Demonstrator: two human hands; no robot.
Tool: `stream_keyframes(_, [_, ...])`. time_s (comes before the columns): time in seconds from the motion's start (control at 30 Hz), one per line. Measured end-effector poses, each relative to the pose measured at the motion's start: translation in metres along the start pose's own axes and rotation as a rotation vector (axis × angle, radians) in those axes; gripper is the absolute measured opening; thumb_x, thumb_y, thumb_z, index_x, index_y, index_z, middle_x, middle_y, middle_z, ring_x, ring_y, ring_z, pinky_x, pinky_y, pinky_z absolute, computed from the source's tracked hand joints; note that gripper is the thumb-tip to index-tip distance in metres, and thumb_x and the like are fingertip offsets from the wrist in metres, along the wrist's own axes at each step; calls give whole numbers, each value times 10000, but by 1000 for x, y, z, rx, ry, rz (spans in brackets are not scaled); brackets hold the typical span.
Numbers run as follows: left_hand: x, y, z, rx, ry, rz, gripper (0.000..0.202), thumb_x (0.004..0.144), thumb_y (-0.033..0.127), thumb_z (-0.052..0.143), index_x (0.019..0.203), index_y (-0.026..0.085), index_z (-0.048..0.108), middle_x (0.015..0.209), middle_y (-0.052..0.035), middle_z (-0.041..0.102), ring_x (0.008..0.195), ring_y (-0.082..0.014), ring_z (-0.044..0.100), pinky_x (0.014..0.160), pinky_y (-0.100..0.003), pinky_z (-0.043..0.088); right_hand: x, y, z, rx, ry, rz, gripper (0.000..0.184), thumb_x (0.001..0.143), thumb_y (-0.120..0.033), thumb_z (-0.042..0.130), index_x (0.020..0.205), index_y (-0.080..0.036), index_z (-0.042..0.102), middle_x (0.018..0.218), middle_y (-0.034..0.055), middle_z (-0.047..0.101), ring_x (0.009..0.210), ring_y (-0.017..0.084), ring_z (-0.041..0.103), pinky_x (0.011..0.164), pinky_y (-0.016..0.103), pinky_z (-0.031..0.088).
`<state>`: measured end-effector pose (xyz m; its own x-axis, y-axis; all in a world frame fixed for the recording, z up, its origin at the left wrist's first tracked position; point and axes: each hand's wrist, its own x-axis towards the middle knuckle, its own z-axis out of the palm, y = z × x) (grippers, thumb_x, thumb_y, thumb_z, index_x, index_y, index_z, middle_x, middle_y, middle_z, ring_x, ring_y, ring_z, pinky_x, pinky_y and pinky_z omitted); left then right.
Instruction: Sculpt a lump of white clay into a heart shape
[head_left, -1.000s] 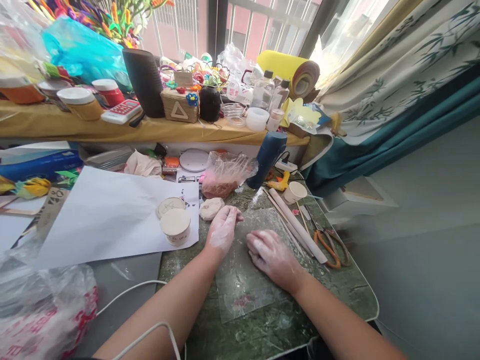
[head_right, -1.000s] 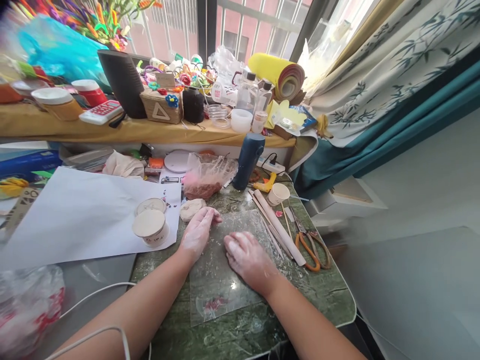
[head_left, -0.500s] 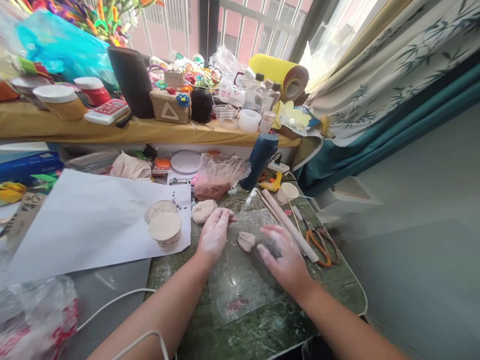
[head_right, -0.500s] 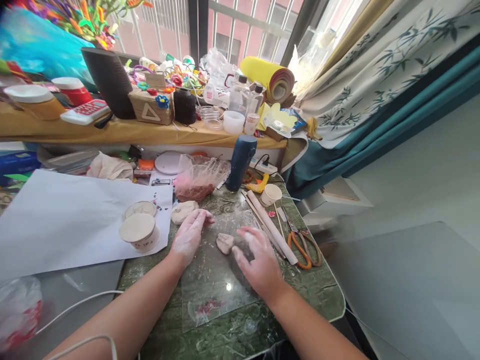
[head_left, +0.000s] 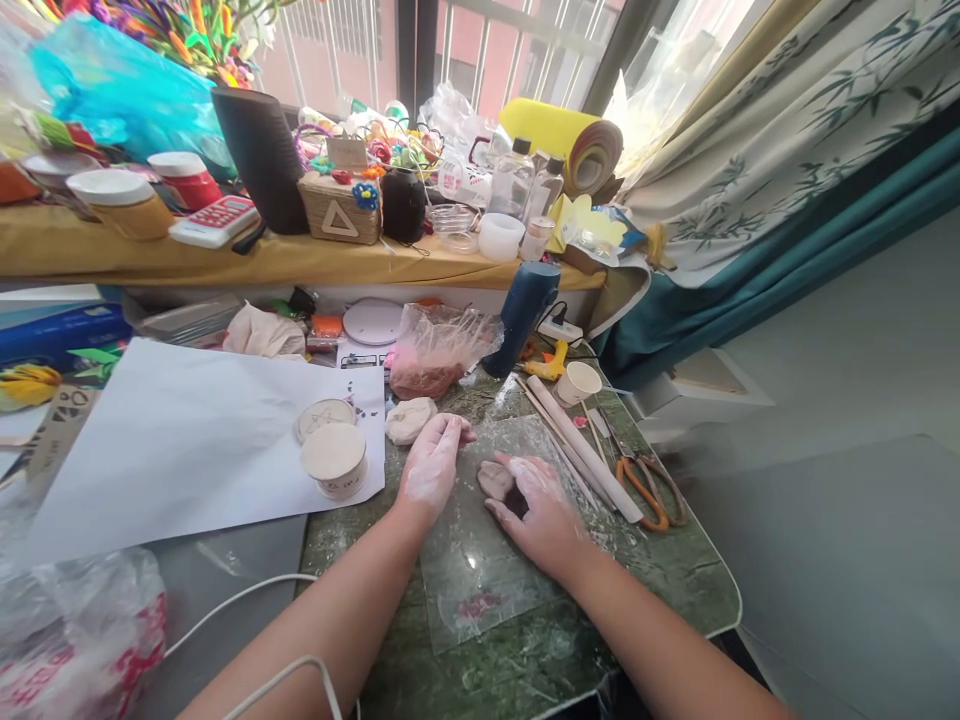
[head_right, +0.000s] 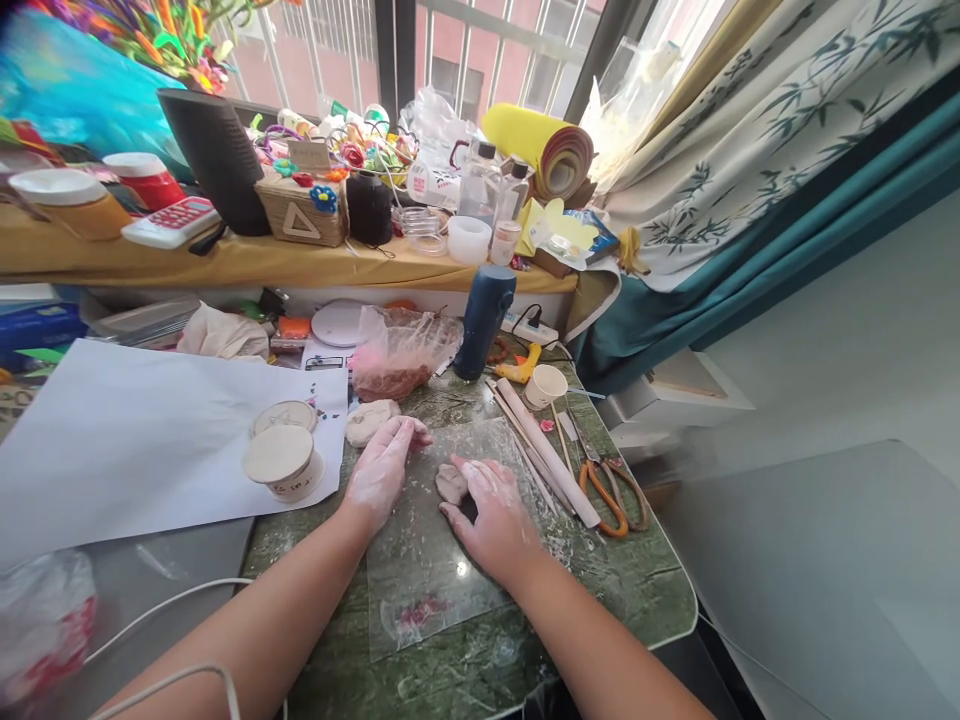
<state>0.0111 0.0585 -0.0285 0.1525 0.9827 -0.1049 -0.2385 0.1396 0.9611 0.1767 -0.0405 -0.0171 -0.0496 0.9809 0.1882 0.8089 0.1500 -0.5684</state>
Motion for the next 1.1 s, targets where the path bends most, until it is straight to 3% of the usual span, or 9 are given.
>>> stream_keyframes(0.07, [-1, 2, 1, -19, 8, -9, 398, 865, 613, 660, 830, 217, 670, 817, -12, 699, 850, -197, 677, 870, -307, 520, 14, -11, -25, 156, 51, 62, 530, 815, -429, 790, 1286, -221, 665, 1321, 134, 667, 1245, 345, 574, 1066, 528, 448])
stream_keyframes(0.13, [-1, 2, 3, -39, 19, -15, 403, 862, 617, 662, 829, 216, 674, 806, -14, 696, 841, -197, 676, 860, -308, 525, 34, -28, -56, 444, 137, 115, 203, 879, -432, 724, 883, -229, 719, 967, 68, 720, 909, 240, 647, 854, 407, 525])
stream_keyframes(0.2, [0, 1, 3, -58, 34, -18, 406, 866, 620, 654, 840, 216, 677, 814, -16, 695, 837, -195, 677, 846, -306, 528, 52, -47, -79, 904, 143, 98, 499, 968, -488, 580, 541, -243, 498, 512, -35, 475, 513, 145, 462, 581, 310, 464])
stream_keyframes(0.3, [0, 0, 3, -77, 52, -22, 410, 870, 619, 645, 843, 211, 674, 814, -20, 694, 826, -194, 680, 828, -307, 531, 65, -65, -74, 1250, 19, 37, 683, 986, -598, 451, 405, -262, 330, 362, -57, 286, 384, 119, 324, 471, 293, 379])
stream_keyframes(0.47, [0, 0, 2, -103, 65, -26, 410, 874, 614, 635, 845, 207, 667, 821, -28, 697, 821, -197, 685, 844, -330, 545, 69, -53, -10, 1129, -234, 161, 588, 866, -490, 685, 379, -231, 483, 308, -42, 386, 306, 92, 308, 376, 263, 215])
stream_keyframes(0.67, [1, -1, 2, -120, 78, -50, 381, 891, 591, 621, 857, 213, 644, 844, -35, 701, 845, -204, 697, 851, -341, 558, 90, -30, -26, 1176, -27, 207, 622, 942, -497, 539, 437, -274, 250, 340, -90, 213, 372, 96, 199, 447, 257, 322])
stream_keyframes(0.9, [1, 1, 2, -106, 81, -48, 418, 881, 618, 618, 852, 203, 653, 827, -31, 696, 847, -203, 693, 863, -335, 555, 91, -23, 14, 1020, -162, 307, 565, 870, -570, 553, 429, -274, 359, 362, -63, 327, 337, 105, 271, 385, 273, 296])
stream_keyframes(1.0, [0, 1, 1, -102, 81, -44, 422, 872, 623, 627, 846, 203, 647, 826, -31, 700, 842, -206, 695, 852, -334, 554, 90, -17, 7, 919, -76, 309, 477, 891, -574, 535, 547, -246, 498, 510, -16, 516, 480, 152, 483, 526, 308, 461])
stream_keyframes(1.1, [1, 0, 1, -87, 82, -41, 415, 871, 625, 628, 842, 211, 645, 822, -30, 704, 838, -213, 695, 840, -337, 553, 68, -13, -3, 746, 41, 323, 333, 874, -547, 628, 864, -219, 689, 888, 74, 710, 872, 256, 653, 870, 439, 526])
